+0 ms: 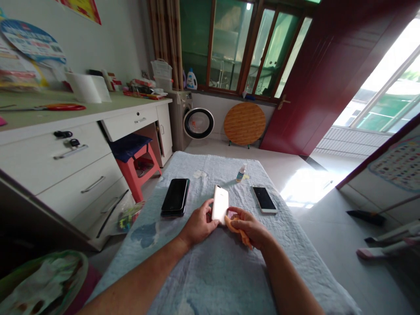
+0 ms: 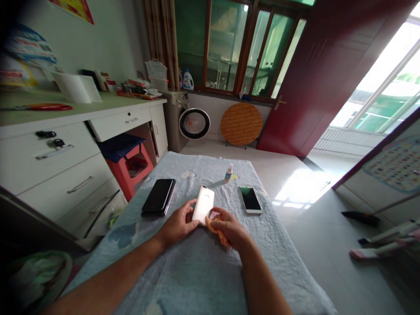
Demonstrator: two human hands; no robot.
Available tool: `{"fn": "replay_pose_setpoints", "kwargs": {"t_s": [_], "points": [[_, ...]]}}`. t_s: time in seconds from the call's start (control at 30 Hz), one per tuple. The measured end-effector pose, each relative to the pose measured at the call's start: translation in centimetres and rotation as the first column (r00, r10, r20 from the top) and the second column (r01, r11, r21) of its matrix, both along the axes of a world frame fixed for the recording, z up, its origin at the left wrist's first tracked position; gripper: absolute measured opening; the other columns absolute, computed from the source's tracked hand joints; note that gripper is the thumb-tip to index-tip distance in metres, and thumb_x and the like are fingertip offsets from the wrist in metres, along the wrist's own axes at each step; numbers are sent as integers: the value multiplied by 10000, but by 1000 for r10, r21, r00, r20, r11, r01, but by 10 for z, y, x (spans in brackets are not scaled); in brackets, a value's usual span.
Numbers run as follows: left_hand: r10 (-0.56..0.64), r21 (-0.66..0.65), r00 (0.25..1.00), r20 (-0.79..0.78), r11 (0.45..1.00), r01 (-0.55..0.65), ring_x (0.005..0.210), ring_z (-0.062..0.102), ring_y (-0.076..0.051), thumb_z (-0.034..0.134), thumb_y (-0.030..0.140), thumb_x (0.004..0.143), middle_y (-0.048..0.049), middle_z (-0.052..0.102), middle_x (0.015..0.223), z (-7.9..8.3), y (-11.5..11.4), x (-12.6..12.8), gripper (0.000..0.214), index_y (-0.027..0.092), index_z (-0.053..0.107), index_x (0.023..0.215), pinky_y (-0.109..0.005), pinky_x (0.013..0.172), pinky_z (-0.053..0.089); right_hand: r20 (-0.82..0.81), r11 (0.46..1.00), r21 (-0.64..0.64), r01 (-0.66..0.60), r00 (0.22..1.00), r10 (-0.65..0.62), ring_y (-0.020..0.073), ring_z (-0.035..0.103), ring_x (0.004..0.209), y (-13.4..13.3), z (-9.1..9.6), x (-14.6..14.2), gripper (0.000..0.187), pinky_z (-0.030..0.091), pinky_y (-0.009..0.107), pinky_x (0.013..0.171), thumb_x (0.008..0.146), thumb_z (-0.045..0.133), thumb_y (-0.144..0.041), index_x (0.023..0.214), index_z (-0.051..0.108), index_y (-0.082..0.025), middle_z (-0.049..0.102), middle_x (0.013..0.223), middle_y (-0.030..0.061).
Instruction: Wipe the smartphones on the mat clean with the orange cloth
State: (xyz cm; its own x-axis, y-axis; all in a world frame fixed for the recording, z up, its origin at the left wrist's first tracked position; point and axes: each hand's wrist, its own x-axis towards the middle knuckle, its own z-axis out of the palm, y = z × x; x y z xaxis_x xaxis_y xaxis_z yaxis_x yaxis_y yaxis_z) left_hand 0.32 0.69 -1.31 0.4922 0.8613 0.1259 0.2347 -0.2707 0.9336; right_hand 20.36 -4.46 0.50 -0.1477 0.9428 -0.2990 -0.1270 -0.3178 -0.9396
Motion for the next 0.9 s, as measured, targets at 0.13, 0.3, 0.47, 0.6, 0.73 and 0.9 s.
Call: {"fn": "replay_pose_setpoints", "kwargs": {"t_s": [0.13,0.3,0.47,0.6,0.73,0.9], "points": [[79,62,985,-154,996,-70,680,608,-147,674,182,697,3,626,822,4,2,-4,600,157,481,1264,-233,614,450,26,1000,-1,14,1000,-14,82,501,587,0,-1,1,603,347,185,496,619,732,-292,1185,561,-176,591,787,-20],[88,107,955,-282,992,-59,682,620,-165,723,223,685,27,623,745,13,-3,-3,626,176,491,1265,-229,603,427,-12,999,4,41,999,-41,96,520,623,-1,0,1,600,377,196,543,587,752,-305,1151,585,-186,593,794,-16],[122,201,899,-421,979,-39,745,651,-218,740,263,675,-14,672,810,14,-9,1,642,178,489,1260,-267,634,438,-19,999,7,46,999,-46,95,506,614,-1,2,0,601,366,198,542,569,767,-311,1132,592,-192,581,772,-21],[141,258,863,-485,966,-12,759,657,-226,711,292,716,-12,671,791,8,-7,1,592,185,491,1256,-277,649,439,-2,999,4,32,999,-32,88,494,594,0,0,1,625,351,193,518,588,759,-321,1168,568,-185,575,768,-24],[128,277,860,-493,961,16,774,646,-217,687,276,743,-11,660,800,6,-5,-1,532,181,512,1236,-286,682,461,21,1000,7,20,1000,-20,87,497,591,0,-3,2,639,354,188,511,603,750,-331,1193,549,-190,575,769,-27],[174,437,877,-449,898,46,1046,579,-268,722,290,718,-95,620,1113,6,-4,-3,518,174,564,1197,-367,920,454,86,996,84,39,995,-46,84,506,584,0,-5,1,574,368,181,499,652,736,-354,1165,531,-197,562,752,-37]]}}
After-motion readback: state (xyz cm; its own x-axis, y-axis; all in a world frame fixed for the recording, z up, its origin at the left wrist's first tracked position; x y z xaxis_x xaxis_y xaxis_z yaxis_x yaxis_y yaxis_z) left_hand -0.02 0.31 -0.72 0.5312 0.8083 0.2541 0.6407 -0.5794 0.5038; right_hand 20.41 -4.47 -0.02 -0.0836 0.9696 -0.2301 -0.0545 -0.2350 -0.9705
